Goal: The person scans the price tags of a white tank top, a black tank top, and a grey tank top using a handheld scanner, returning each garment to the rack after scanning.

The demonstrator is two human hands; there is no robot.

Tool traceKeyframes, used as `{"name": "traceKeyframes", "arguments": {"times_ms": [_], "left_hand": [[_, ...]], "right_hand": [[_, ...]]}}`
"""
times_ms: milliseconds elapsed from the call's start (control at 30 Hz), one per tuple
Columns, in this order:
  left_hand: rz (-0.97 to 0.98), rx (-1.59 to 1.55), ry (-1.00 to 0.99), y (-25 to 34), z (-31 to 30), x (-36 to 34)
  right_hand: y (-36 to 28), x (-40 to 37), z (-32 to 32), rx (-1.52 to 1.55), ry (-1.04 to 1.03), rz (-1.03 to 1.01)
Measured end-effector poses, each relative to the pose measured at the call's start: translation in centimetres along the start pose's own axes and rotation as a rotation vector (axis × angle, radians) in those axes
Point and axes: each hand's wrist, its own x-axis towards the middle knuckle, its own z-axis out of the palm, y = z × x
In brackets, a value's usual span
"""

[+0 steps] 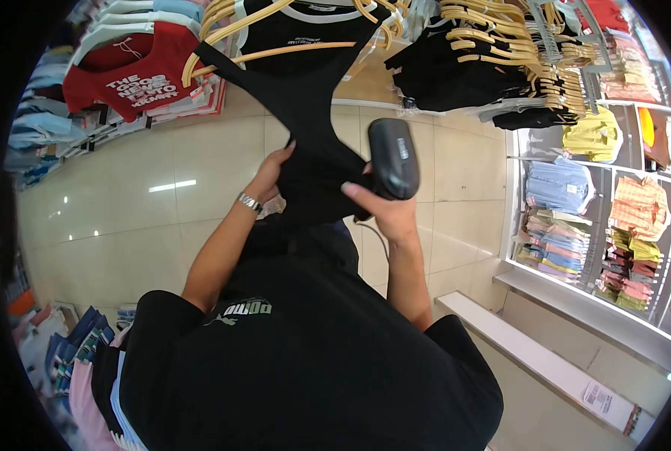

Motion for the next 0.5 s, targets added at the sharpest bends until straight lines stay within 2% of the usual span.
{"name": "traceKeyframes", "arguments": {"times_ms": [100, 167, 367, 500], "left_hand": [[0.126, 0.018, 0.083, 2.1, -0.8, -2.9], [0.189, 0.059, 0.142, 3.0, -1.8, -3.8], [0.393, 0.144, 0.225, 4.0, -3.6, -4.5], [0.394, 0.163, 0.247, 4.1, -4.4, -4.7]], "right_hand": [[1.7, 1.4, -1.5, 0.001, 0.184, -0.064], [2.4, 2.2, -2.2, 0.095, 0.243, -0.03], [2.1, 3.7, -2.7, 0.19, 0.254, 0.001], [2.5, 4.1, -2.8, 0.2, 0.237, 0.012]]}}
